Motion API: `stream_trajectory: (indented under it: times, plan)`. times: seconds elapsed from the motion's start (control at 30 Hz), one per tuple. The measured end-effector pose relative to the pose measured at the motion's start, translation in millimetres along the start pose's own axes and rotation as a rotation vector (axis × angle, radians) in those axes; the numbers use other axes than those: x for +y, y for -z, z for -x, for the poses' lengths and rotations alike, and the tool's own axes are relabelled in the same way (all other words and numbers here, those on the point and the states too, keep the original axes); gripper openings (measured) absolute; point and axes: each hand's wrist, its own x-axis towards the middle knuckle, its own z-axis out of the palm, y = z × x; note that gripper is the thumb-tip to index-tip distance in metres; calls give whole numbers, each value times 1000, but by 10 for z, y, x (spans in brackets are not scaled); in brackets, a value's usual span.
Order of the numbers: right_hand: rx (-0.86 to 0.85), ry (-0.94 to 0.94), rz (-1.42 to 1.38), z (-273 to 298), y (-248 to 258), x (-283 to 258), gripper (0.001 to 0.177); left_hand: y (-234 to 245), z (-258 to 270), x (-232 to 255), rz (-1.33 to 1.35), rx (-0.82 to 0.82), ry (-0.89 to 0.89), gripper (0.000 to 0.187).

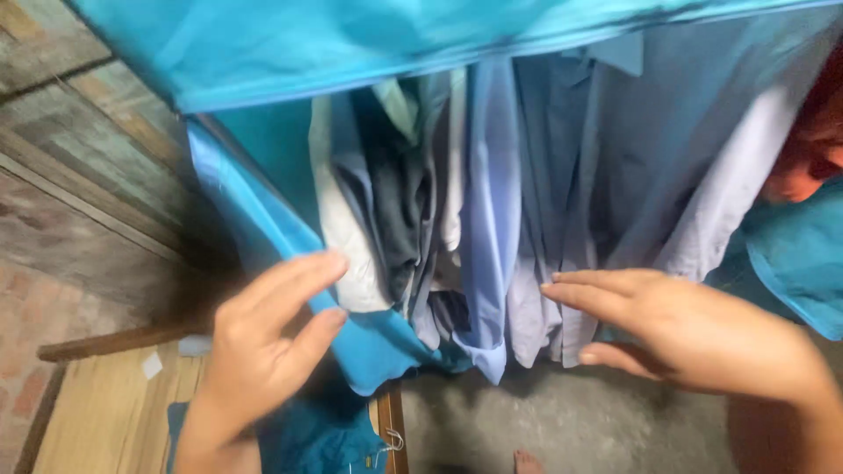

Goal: Take clothes out of a portable wardrobe and place them on a nearby wooden surface.

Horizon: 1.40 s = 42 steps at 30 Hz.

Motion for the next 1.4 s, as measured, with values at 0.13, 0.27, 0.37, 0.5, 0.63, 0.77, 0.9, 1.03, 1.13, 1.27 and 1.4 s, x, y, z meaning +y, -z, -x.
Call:
stream_trajectory:
  times: [0.13,0.27,0.37,0.5,0.63,0.77,0.9,1.03,1.13,1.27,1.4]
  plan:
    - [-50,104,-34,17,916,120,71,21,-877,603,-111,-20,-305,30]
    - [61,163,182,-683,1623,-65,60,-97,-1591,822,-223,-90,-370,22]
    - [-65,-135,424,-1051,1828,-206,57,-202,-1942,947,-364,-146,-300,22]
    - [156,57,607,-1273,1977,203,36,-270,-2244,923,-510,-174,-248,22]
    - [523,436,626,-1268,1964,315,38,-200,-2465,672,-565,-103,-252,30]
    - [562,217,477,-1279,1563,204,28,-206,-2441,742,-555,-90,-225,43]
    - [586,-127,329,-1735,1004,494,38,-303,-2343,714,-686,-85,-188,54]
    - [717,-254,104,-2416,706,1075,52,-312,-2248,521,-979,30,-326,54]
    - [665,-379,-191,-2643,703,1129,56,-207,-2209,361,-1175,88,-378,42]
    - [711,-427,-410,-2928,503,1552,47,-188,-2214,199,-1237,124,-395,24]
    - [1081,-176,-429,-2966,347,1825,27,-190,-2190,193,-1208,223,-463,19]
